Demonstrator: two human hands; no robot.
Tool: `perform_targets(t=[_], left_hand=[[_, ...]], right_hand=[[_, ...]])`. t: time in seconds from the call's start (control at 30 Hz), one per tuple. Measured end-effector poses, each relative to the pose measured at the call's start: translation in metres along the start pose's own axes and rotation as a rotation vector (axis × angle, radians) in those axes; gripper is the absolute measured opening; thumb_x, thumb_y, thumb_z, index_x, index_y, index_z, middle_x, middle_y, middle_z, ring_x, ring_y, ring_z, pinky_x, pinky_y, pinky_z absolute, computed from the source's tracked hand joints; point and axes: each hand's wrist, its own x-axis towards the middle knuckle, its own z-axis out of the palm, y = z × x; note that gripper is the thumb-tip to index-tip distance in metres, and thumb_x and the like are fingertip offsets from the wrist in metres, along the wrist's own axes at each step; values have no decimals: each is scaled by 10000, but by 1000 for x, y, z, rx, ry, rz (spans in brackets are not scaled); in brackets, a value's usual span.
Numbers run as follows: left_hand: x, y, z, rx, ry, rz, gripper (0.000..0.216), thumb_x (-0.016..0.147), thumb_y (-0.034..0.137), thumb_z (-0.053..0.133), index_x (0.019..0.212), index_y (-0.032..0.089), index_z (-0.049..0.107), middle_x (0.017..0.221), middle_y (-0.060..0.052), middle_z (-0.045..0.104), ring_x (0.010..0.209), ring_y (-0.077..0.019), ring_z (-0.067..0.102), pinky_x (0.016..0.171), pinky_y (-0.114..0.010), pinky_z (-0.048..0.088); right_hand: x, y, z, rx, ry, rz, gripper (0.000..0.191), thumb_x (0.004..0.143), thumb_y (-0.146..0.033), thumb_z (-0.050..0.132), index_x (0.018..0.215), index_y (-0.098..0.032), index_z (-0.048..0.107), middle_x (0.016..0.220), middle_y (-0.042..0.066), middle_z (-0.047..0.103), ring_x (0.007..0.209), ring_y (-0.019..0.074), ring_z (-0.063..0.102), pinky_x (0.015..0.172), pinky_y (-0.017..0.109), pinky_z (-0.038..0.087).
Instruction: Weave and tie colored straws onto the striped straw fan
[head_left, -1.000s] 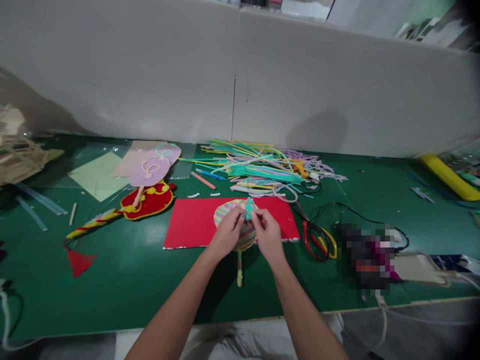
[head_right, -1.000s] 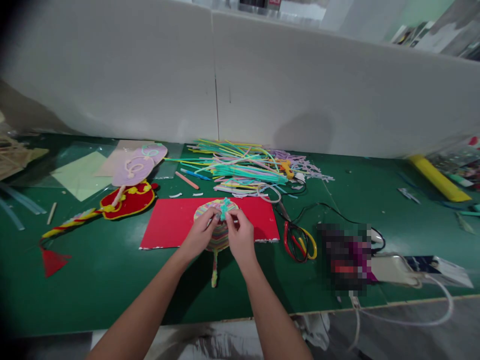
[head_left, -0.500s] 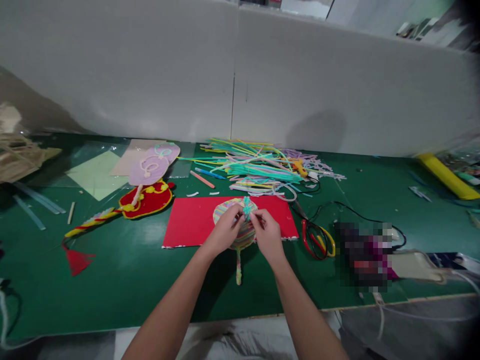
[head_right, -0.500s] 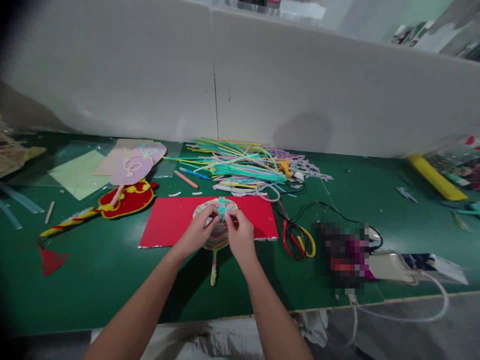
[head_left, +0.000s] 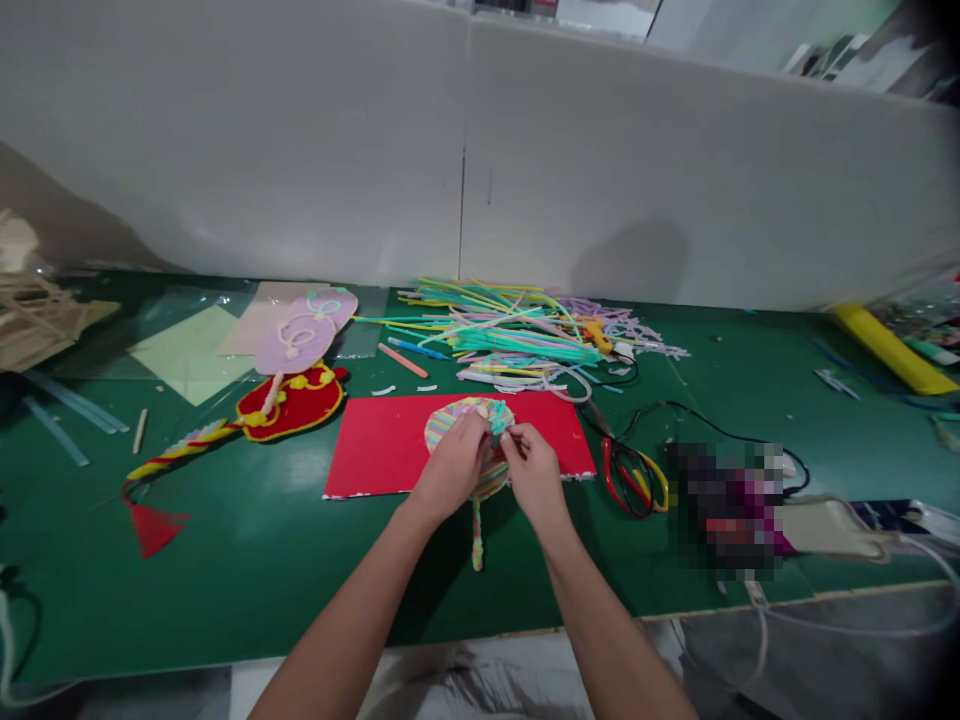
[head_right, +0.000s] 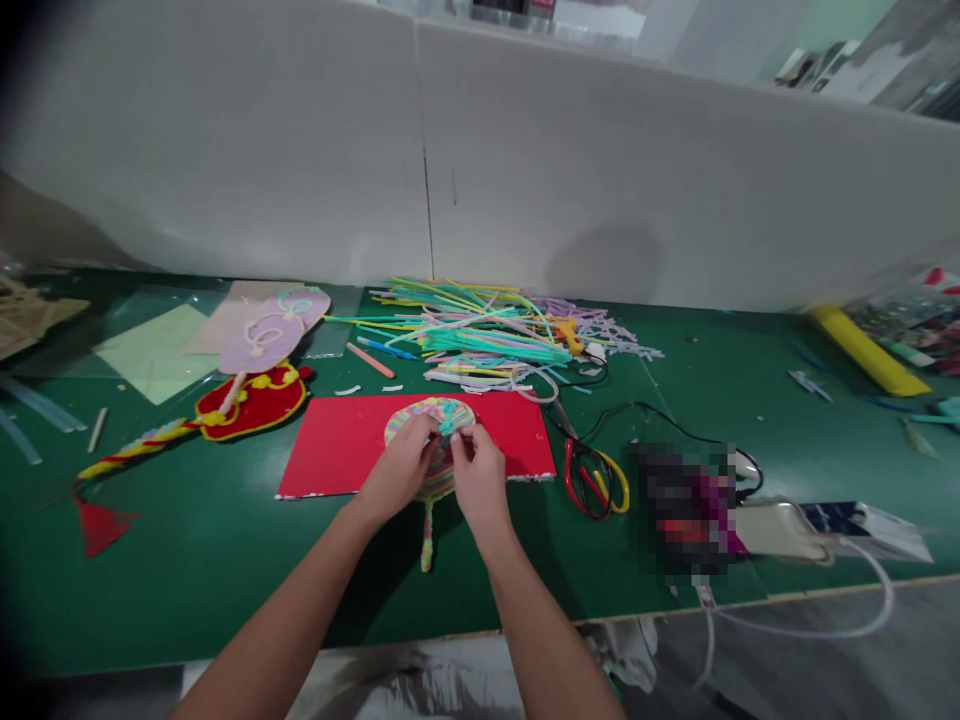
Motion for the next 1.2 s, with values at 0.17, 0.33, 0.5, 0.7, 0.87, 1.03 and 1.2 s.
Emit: perform_targets(t=[0.17,0.33,0.5,0.7,0.87,1.03,1.2], left_hand=[[1,1,5,-104,99,-168,91,834,205,360,776,180,424,772,-30,490,745,-154,456,687,-281,370],[4,3,9,-304,200,-357,65,798,211,416,743,181,432,735,0,505,711,-127,487,665,-247,388],[5,2,13,-451,220,-389,97,781,260,457,745,171,463,741,5,518,703,-114,499,669,-230,400],[5,-6,15,-619,179,-424,225,786,367,451,781,153,520,695,6,529,687,-113,508,663,-222,411],[6,-1,11,-692,216,-504,182,708,330,549,696,152,519,630,25,514,628,-103,498,617,-210,405],[7,0,14,-712,299,-533,182,709,317,553,673,144,508,630,26,500,618,-93,489,610,-204,398],[3,-6,15,-616,229,-487,206,776,345,483,767,144,524,712,-7,532,692,-117,532,650,-234,438]], right_hand=[[5,5,-1,183,-66,60,260,785,-429,453,798,-190,552,728,37,606,676,172,586,631,305,489],[5,3,-2,369,-123,92,239,756,-401,525,853,-184,557,797,37,607,722,156,593,629,281,506],[7,4,-2,326,-57,38,221,711,-365,589,817,-172,567,785,20,595,659,122,568,603,250,483],[16,6,-9,277,-128,5,177,703,-333,606,755,-167,581,701,-2,588,654,118,566,647,252,475],[19,7,-11,273,-182,32,232,725,-391,570,786,-169,601,726,20,613,675,145,585,645,280,494],[16,10,-5,283,-237,99,255,718,-395,576,833,-168,585,747,30,617,705,160,596,602,268,496],[17,9,-4,290,-210,101,220,682,-359,619,777,-170,558,716,13,610,693,147,600,620,260,489]])
